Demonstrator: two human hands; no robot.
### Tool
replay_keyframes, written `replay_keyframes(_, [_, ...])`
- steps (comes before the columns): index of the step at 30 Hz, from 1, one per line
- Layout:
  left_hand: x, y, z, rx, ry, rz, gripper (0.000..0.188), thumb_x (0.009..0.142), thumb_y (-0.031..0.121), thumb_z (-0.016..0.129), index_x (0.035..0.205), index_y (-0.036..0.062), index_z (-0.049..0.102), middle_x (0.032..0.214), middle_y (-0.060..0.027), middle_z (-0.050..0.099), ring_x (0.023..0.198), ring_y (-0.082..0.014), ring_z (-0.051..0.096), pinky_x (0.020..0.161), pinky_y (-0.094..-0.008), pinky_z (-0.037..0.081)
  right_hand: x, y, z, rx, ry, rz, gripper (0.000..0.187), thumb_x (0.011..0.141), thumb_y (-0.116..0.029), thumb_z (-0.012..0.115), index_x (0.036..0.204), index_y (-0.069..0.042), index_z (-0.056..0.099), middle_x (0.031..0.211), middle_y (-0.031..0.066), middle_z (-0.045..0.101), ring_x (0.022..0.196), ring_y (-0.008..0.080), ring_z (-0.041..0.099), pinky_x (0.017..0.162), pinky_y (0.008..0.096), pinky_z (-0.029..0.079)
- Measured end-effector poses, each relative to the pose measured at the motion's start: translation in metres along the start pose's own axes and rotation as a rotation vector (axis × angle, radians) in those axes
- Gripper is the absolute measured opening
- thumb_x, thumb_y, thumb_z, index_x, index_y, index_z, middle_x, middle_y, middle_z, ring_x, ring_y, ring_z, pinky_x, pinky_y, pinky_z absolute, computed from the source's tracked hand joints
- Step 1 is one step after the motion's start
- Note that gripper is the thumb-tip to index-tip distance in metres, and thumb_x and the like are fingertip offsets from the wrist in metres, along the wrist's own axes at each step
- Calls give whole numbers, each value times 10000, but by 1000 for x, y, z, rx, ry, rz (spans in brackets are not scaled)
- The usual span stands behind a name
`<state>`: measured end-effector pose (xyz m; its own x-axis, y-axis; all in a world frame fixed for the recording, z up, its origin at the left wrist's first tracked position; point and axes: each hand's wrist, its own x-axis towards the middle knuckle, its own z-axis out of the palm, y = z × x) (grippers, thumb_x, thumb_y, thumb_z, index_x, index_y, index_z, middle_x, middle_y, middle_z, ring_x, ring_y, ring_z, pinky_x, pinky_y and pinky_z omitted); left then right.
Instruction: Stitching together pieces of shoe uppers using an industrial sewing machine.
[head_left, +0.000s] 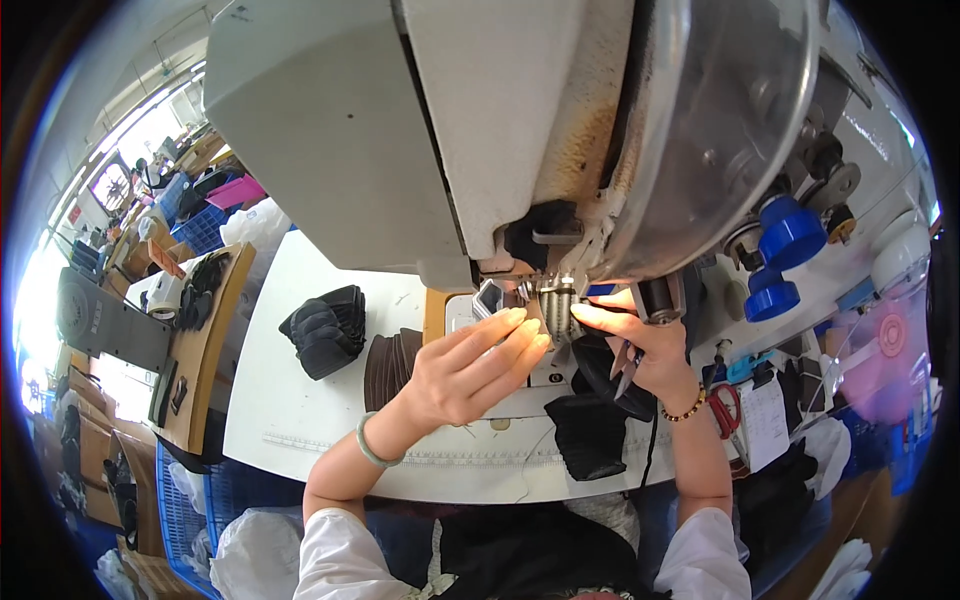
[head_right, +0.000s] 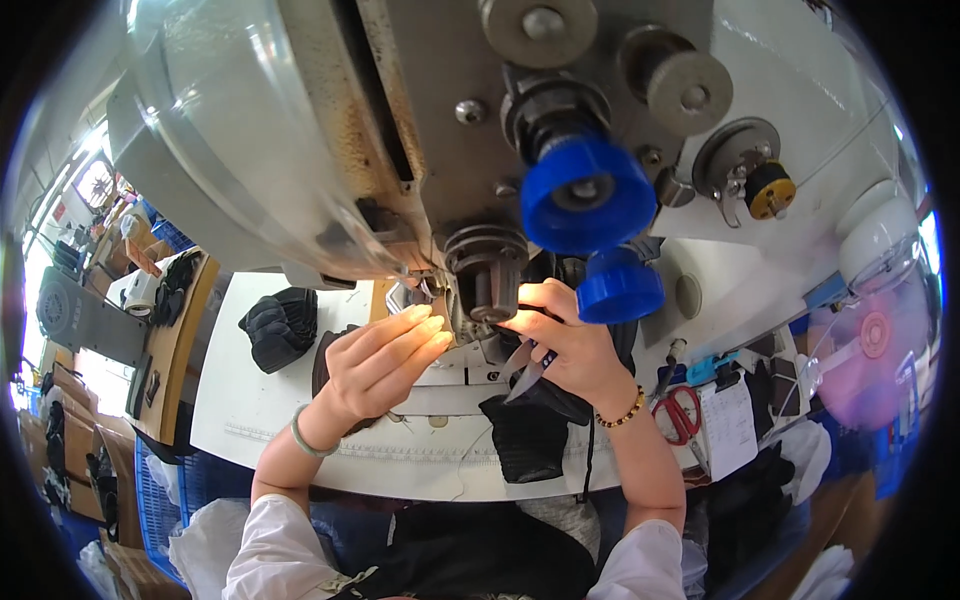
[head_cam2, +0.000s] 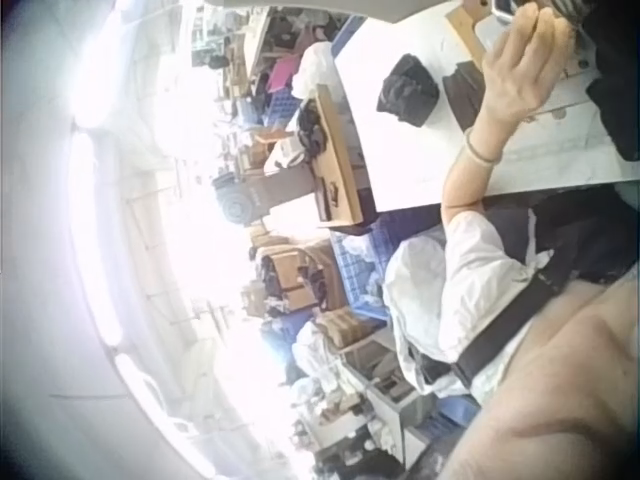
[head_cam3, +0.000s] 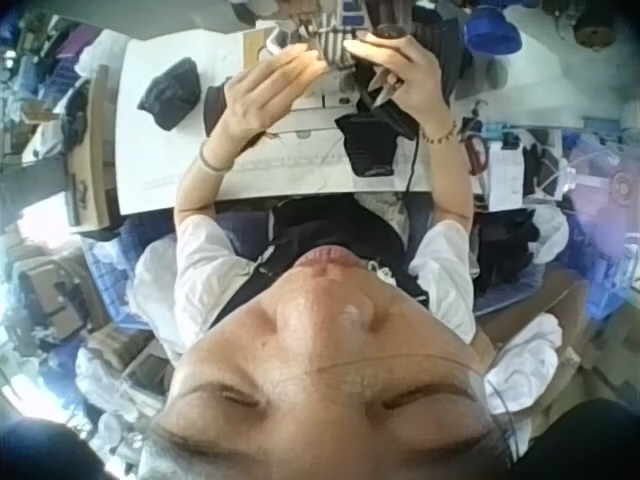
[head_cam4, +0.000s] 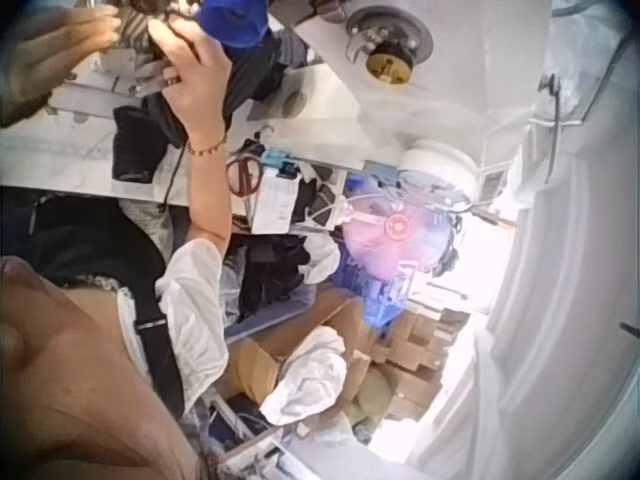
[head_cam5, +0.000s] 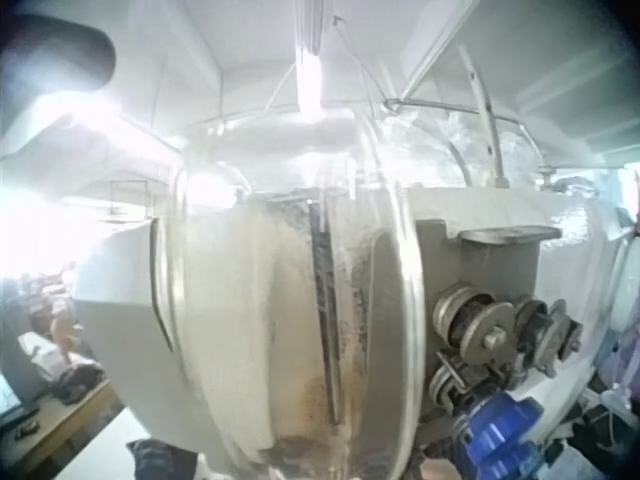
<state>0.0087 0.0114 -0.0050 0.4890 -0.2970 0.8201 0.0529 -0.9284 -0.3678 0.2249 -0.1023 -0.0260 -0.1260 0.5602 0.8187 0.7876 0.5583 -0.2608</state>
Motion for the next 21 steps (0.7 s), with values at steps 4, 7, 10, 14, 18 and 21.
replay_keyframes(4, [-7,-5,6,-79,1,-69,238,687,11,703,921,52,721,942,-56,703,892,-212,695,668,-272,572,-7,2,0,3,-41,80,410,545,90,640,929,-51,673,1027,85,578,817,241,562,587,300,493])
replay_keyframes(7, [-7,-5,7,-57,-21,-58,271,664,50,717,935,57,716,933,-19,657,929,-190,670,721,-265,574,-8,3,1,31,-34,118,480,617,113,562,1039,-78,687,1084,102,616,705,165,555,562,258,476])
replay_keyframes(10, [-10,-7,11,-75,-3,-101,279,656,50,727,935,60,716,901,-13,650,920,-190,668,701,-274,573,-5,3,0,26,-35,104,469,628,102,580,1048,-81,680,1094,101,618,713,166,561,588,265,471])
replay_keyframes(14, [-11,-11,15,-88,23,-136,288,648,18,759,930,63,723,909,-34,666,844,-213,675,675,-291,568,0,0,0,-8,-35,86,387,552,29,730,918,-57,642,1057,84,584,856,248,585,668,338,490])
replay_keyframes(18, [-8,-12,12,-139,0,-203,287,656,52,779,935,58,710,908,-38,663,839,-226,670,681,-323,563,-4,1,0,-21,-81,157,352,546,15,740,874,-48,627,1047,92,584,856,254,590,675,346,499])
replay_keyframes(21, [-10,-10,13,-105,10,-171,281,662,51,776,932,60,699,914,-37,657,836,-235,668,683,-350,551,-6,0,0,-83,-45,123,293,559,17,735,820,-31,611,1017,105,586,821,273,593,669,332,505])
